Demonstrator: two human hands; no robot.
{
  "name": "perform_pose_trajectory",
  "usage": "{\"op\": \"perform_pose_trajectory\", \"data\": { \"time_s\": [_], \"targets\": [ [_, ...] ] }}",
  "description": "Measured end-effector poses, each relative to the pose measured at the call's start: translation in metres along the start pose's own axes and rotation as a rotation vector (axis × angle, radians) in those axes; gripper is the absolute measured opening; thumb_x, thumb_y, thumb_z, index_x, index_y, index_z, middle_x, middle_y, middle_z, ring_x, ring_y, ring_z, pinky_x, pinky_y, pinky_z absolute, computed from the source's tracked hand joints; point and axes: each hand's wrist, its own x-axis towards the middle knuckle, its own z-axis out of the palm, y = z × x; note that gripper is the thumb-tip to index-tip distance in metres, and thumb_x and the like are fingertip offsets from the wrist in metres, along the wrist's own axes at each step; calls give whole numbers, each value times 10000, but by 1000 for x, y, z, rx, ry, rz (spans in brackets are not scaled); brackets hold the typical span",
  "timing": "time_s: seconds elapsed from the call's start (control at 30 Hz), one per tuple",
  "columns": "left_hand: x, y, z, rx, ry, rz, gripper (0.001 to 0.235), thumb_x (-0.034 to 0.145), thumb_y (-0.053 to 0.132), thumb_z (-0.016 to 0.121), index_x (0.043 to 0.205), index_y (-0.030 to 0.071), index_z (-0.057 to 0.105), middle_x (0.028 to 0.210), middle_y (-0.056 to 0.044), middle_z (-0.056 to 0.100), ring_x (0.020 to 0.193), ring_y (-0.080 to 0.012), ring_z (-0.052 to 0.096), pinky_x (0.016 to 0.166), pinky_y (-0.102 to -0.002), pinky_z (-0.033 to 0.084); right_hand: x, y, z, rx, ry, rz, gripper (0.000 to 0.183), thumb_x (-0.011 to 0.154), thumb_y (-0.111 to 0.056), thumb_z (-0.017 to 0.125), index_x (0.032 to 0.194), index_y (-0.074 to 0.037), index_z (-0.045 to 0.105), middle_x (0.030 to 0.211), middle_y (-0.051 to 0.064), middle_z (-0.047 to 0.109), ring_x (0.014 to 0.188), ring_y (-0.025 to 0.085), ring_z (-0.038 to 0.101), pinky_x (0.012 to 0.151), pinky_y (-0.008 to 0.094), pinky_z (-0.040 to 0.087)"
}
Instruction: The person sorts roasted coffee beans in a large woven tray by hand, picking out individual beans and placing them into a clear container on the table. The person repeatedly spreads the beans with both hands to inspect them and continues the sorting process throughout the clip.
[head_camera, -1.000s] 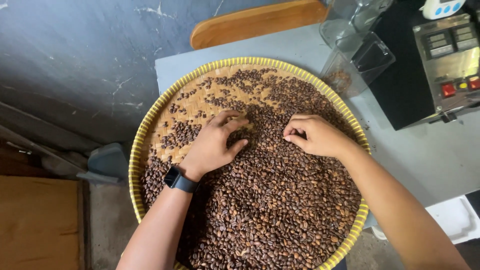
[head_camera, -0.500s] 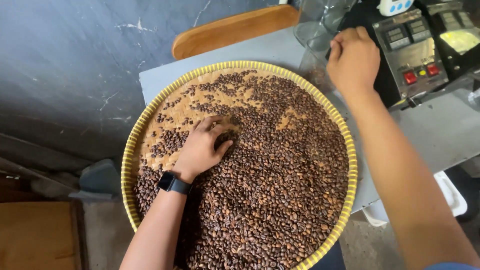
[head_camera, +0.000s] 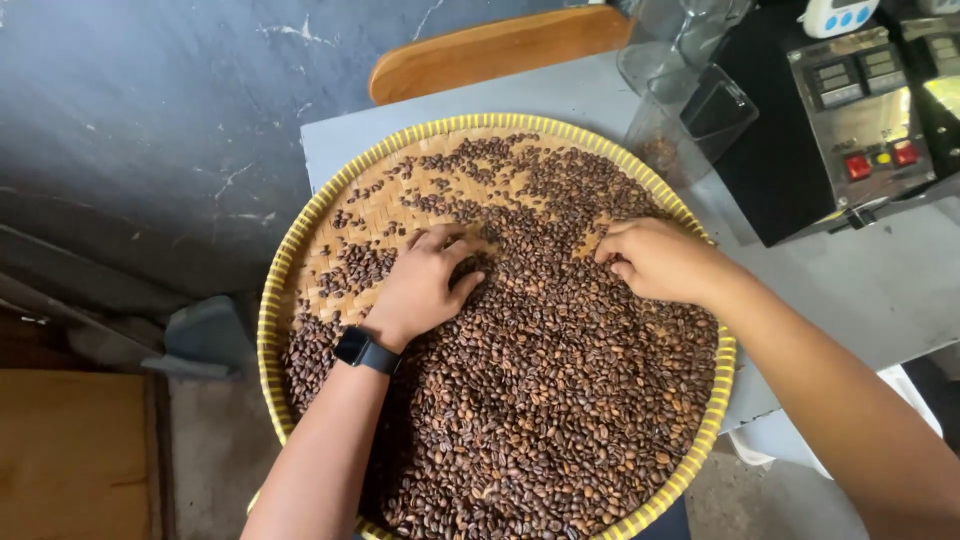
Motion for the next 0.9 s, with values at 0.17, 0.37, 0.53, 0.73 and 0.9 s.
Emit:
{"op": "perform_pose_trajectory", "data": {
  "time_s": [0.17,0.37,0.53,0.73,0.9],
  "targets": [
    [2,-4,7,19,52,38,379,990,370,624,1329,201,628,1311,-144,576,1192,-432,638,1112,-654,380,12,-2,18,99,45,-236,208,924,-86,637,1081,-54,770,1119,153,758,1059,331,718,927,461,582],
    [1,-8,9,10,40,33,386,989,347,616,1349,206,625,1323,-131,568,1217,-436,621,1109,-668,376,38,-13,51,79,-6,-327,215,992,-142,598,1101,-74,771,1107,120,755,1090,255,694,984,402,557],
    [2,-8,7,5,30,19,365,1000,348,610,1329,192,639,1325,-125,568,1222,-434,618,1108,-673,373,42,-13,65,-34,10,-401,193,949,-135,653,1082,-42,756,1089,120,748,1080,292,699,931,427,574],
    [2,-8,5,7,0,-5,367,1005,359,603,1332,197,633,1333,-105,559,1224,-425,618,1118,-677,361,37,-4,44,43,128,-262,169,988,-152,609,1061,-106,754,993,88,730,1010,238,689,956,392,556],
    [1,-11,7,-3,-5,-13,369,1003,358,603,1346,223,630,1355,-82,557,1241,-412,613,1127,-670,355,38,75,1,-99,710,-175,108,980,-152,738,1085,-133,757,898,43,723,929,297,702,879,400,548]
  ]
}}
